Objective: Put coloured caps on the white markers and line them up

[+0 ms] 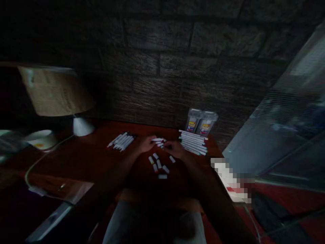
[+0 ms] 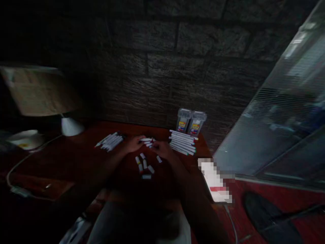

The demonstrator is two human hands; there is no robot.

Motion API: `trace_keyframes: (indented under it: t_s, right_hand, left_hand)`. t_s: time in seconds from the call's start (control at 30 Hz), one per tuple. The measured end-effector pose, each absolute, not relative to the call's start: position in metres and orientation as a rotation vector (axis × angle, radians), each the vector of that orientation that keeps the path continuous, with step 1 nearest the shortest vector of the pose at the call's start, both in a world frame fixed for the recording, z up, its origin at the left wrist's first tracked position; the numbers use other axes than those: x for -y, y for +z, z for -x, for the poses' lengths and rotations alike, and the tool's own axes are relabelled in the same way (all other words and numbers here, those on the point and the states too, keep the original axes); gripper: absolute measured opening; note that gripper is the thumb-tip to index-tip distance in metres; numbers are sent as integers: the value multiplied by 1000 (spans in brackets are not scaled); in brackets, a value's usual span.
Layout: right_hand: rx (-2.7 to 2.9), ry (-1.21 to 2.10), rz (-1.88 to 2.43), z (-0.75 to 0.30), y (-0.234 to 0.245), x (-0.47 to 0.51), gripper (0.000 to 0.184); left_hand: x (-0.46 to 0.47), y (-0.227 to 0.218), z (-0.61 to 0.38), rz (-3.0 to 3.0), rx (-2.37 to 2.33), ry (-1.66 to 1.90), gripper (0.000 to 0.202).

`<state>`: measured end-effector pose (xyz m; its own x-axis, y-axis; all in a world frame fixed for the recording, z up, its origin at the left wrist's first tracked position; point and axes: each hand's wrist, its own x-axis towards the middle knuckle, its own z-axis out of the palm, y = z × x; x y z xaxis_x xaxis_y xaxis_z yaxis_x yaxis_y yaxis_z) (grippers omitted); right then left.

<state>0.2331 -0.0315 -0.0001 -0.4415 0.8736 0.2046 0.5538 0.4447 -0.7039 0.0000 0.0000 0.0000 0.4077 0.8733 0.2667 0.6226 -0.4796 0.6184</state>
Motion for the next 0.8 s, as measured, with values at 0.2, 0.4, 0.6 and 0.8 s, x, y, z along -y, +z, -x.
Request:
trace_keyframes:
  t_s: [0.2, 0.4, 0.6, 0.8]
  right_hand:
    - [2141, 708, 1197, -234, -3, 28, 16]
    - [2127, 714, 1226, -233, -1, 30, 16]
    - [2121, 727, 1206, -234, -1, 30, 15]
    - [2145, 715, 1180, -234, -2, 29, 16]
  left_hand:
    - [-2, 1, 1, -2262, -1270, 805, 20]
    - [-3, 0, 2, -2276, -1253, 828, 20]
    - [-3, -1, 2, -2269, -1258, 823, 21]
    - [-4, -3, 3, -2278, -1240, 842, 20]
